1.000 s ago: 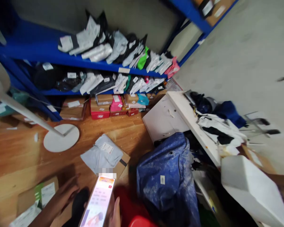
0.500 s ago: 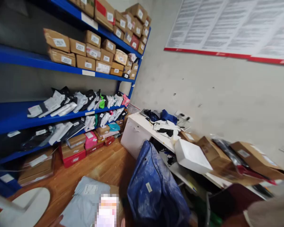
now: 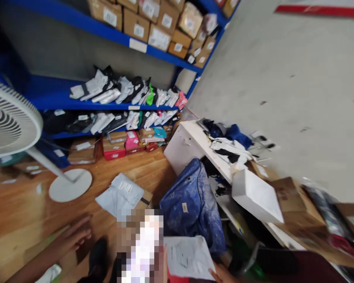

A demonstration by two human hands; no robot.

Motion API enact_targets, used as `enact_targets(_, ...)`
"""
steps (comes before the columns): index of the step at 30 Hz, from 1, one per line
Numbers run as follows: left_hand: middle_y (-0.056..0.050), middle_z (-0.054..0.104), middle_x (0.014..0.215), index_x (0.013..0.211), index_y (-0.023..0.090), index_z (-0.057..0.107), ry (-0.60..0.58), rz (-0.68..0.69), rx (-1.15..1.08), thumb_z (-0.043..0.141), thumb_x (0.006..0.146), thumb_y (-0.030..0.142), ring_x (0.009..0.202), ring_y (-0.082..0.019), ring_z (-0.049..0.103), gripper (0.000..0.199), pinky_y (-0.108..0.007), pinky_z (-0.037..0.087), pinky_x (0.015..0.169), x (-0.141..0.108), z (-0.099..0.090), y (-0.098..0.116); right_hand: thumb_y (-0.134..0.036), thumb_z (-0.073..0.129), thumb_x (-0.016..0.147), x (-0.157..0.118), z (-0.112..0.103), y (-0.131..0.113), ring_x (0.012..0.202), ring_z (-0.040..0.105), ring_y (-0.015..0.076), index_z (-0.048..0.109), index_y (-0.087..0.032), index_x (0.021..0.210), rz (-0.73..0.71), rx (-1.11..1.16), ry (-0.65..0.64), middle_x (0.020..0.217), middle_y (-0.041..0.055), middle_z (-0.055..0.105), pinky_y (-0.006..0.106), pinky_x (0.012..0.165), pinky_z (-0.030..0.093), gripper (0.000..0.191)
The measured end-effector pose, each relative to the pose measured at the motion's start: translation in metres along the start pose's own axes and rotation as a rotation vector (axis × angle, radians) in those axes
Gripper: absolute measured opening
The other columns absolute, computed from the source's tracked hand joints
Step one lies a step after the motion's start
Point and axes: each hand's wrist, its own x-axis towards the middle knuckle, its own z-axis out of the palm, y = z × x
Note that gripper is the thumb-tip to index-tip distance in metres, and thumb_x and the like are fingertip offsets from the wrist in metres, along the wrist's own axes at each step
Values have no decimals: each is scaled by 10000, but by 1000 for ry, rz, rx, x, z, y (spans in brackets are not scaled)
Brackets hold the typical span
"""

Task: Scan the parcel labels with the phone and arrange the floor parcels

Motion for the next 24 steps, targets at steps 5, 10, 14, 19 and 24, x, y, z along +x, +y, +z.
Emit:
enact_targets(5, -50, 624, 845, 1176, 177, 479, 104, -199, 27, 572, 626, 468, 771, -208, 559, 629, -293, 436, 648, 10, 5, -52, -157, 781, 553, 56, -6, 18, 856, 662, 257, 719, -301, 751, -234, -389, 68, 763, -9, 747, 332, 837, 496, 253)
enact_targets(10, -131, 558, 1189, 1249, 182, 440, -260, -299, -173, 511, 733, 517, 1065, -259, 526, 620, -374, 443, 826, -22, 52, -32, -302, 799, 511, 31, 95, 16, 817, 660, 335, 691, -265, 916, -128, -217, -119, 635, -17, 718, 410, 670, 523, 421)
enact_targets(14, -101, 446, 1349, 1375, 336, 260, -707, -233, -430, 546, 754, 519, 1079, -307, 529, 708, -472, 470, 783, -64, 87, -1, -429, 680, 644, -25, 218, 47, 826, 660, 285, 628, -279, 996, -124, 45, -151, 837, -1, 731, 383, 623, 521, 386)
enact_targets(19, -97, 509, 1280, 1411, 380, -38, -833, -164, -521, 572, 668, 263, 960, -299, 588, 969, -489, 478, 751, -99, 98, 12, -375, 686, 634, -56, 274, 49, 670, 655, 203, 571, -226, 1006, -60, 172, -181, 819, 9, 727, 298, 572, 492, 417)
enact_targets(24, -64, 601, 1134, 1403, 363, -118, -772, -126, -480, 519, 587, 149, 854, -237, 610, 1057, -402, 500, 701, -127, 104, 19, -441, 716, 629, -62, 274, 35, 533, 622, 195, 603, -157, 874, -102, 111, -165, 615, 10, 685, 299, 515, 470, 392)
